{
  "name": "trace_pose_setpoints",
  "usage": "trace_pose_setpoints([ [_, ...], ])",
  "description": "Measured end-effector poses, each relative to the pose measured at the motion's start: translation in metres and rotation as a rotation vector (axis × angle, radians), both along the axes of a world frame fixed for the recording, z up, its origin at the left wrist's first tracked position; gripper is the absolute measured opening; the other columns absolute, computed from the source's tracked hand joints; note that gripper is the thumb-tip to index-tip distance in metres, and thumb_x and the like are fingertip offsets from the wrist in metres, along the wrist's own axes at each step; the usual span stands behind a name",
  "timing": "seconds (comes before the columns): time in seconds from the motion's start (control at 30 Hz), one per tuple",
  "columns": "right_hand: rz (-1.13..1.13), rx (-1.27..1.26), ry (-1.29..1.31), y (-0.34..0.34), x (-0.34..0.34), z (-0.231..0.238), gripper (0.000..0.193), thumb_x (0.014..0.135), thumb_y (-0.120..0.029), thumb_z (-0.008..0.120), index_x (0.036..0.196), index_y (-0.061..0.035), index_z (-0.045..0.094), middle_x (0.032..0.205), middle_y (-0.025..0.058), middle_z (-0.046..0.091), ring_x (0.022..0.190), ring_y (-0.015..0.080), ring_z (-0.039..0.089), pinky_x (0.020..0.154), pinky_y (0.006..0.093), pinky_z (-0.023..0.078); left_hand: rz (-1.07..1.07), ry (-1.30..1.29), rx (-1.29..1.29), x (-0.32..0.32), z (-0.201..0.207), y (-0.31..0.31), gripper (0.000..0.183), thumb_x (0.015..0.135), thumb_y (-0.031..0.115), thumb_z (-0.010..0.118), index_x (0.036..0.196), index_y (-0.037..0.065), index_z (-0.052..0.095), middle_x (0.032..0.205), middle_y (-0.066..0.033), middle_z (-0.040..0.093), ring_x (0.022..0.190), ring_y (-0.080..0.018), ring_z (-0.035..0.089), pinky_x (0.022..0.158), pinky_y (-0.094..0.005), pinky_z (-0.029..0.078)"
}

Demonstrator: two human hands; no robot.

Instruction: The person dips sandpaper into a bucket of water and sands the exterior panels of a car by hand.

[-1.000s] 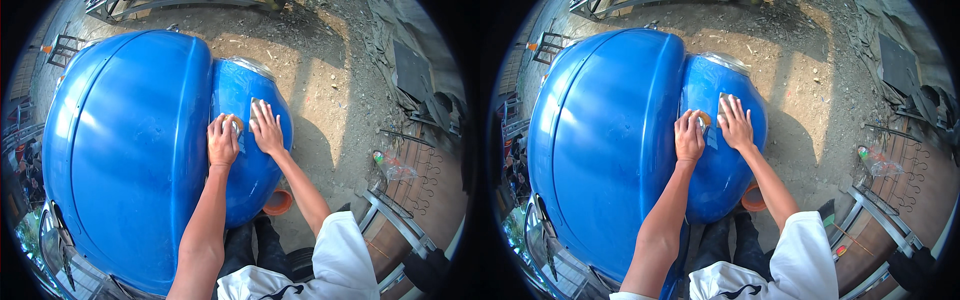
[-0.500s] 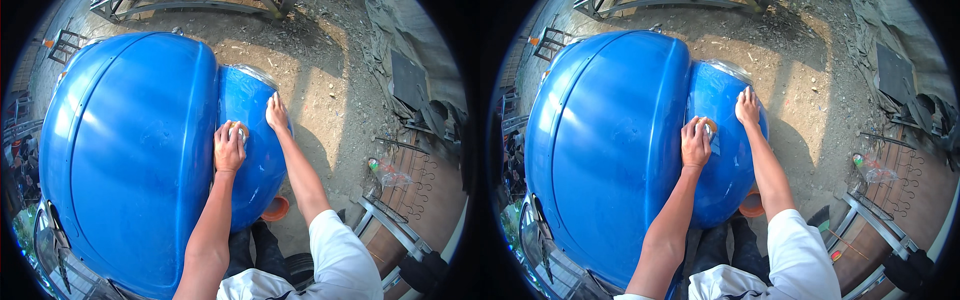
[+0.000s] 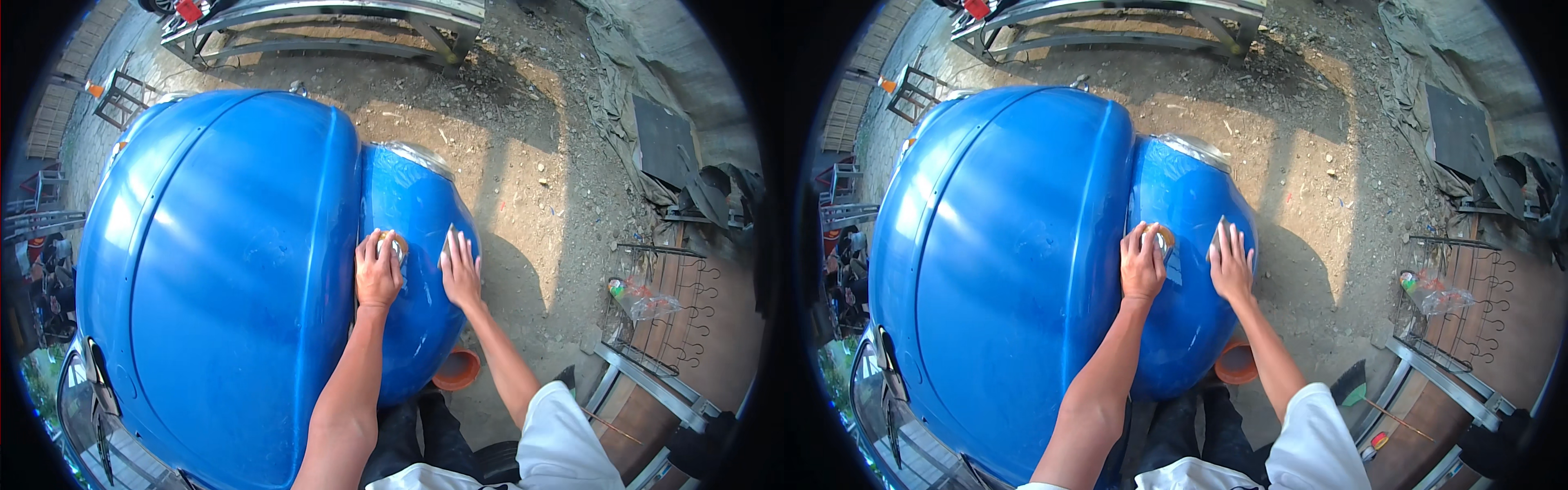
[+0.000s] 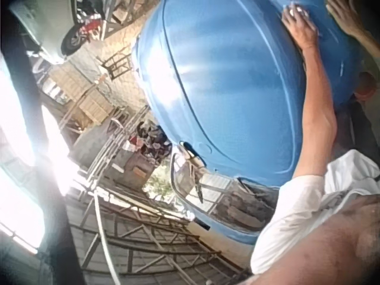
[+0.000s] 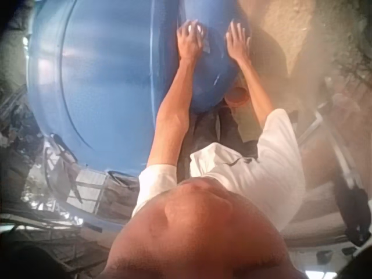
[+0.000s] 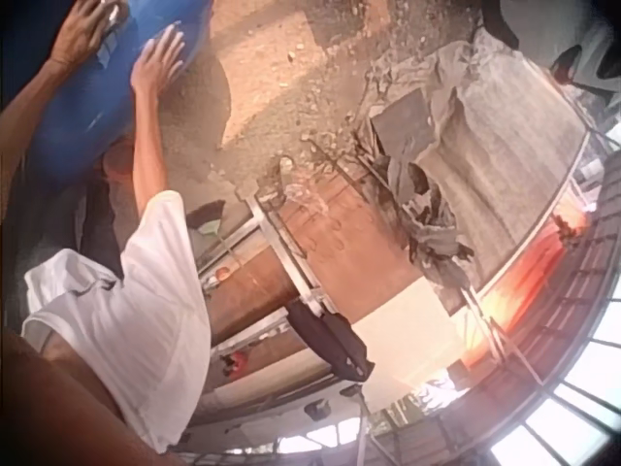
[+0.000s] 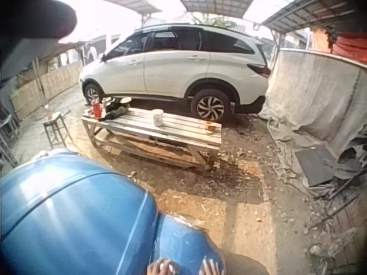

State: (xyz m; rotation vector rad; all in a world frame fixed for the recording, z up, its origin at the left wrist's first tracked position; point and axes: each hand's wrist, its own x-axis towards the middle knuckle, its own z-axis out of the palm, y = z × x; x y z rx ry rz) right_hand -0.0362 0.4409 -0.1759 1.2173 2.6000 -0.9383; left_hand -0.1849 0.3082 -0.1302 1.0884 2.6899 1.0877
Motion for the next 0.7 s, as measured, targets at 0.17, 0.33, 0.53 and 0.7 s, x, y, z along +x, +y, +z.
trace_pose_setpoints([
  [0.17,-0.551,-0.431,-0.326,0.024,0.06,-0.015,0.063,0.102,-0.055,0.014,0.157,-0.0241,0.014,0.163,0.0097,0.014,0.15,0.0385,0.008,0.118,0.0604,0.009,-0.022,-0.004,0.001,0.009,-0.002,0.009,0.038,0.088,0.005,0.054,0.125,0.009,0.059,0.126,-0.0179,0.055,0.114,-0.0386,0.051,0.1,-0.0455,0.043],
  [0.33,-0.113,-0.055,-0.001,-0.04,0.015,0.002,0.06,0.102,-0.048,0.029,0.156,-0.0216,0.022,0.161,0.0182,0.015,0.149,0.0382,0.011,0.117,0.0598,0.016,0.002,0.032,-0.008,0.006,-0.009,-0.007,0.036,0.088,0.006,0.055,0.124,0.009,0.06,0.126,-0.0174,0.056,0.112,-0.0381,0.052,0.099,-0.0444,0.044],
  [0.53,-0.356,-0.156,-0.134,-0.007,0.023,0.018,0.059,0.103,-0.049,0.026,0.156,-0.0218,0.023,0.163,0.0126,0.014,0.15,0.0331,0.01,0.118,0.0595,0.004,0.009,0.03,0.008,0.009,-0.003,0.009,0.036,0.089,0.008,0.055,0.124,0.013,0.06,0.125,-0.0149,0.057,0.111,-0.0375,0.053,0.098,-0.0443,0.045],
  [0.7,-0.072,-0.014,0.021,-0.027,0.006,0.01,0.059,0.103,-0.045,0.031,0.156,-0.021,0.023,0.161,0.0188,0.015,0.15,0.0356,0.012,0.118,0.0581,0.011,-0.004,0.004,0.004,0.004,-0.006,0.01,0.034,0.089,0.009,0.055,0.123,0.011,0.061,0.124,-0.0158,0.057,0.112,-0.0373,0.053,0.098,-0.0441,0.045],
])
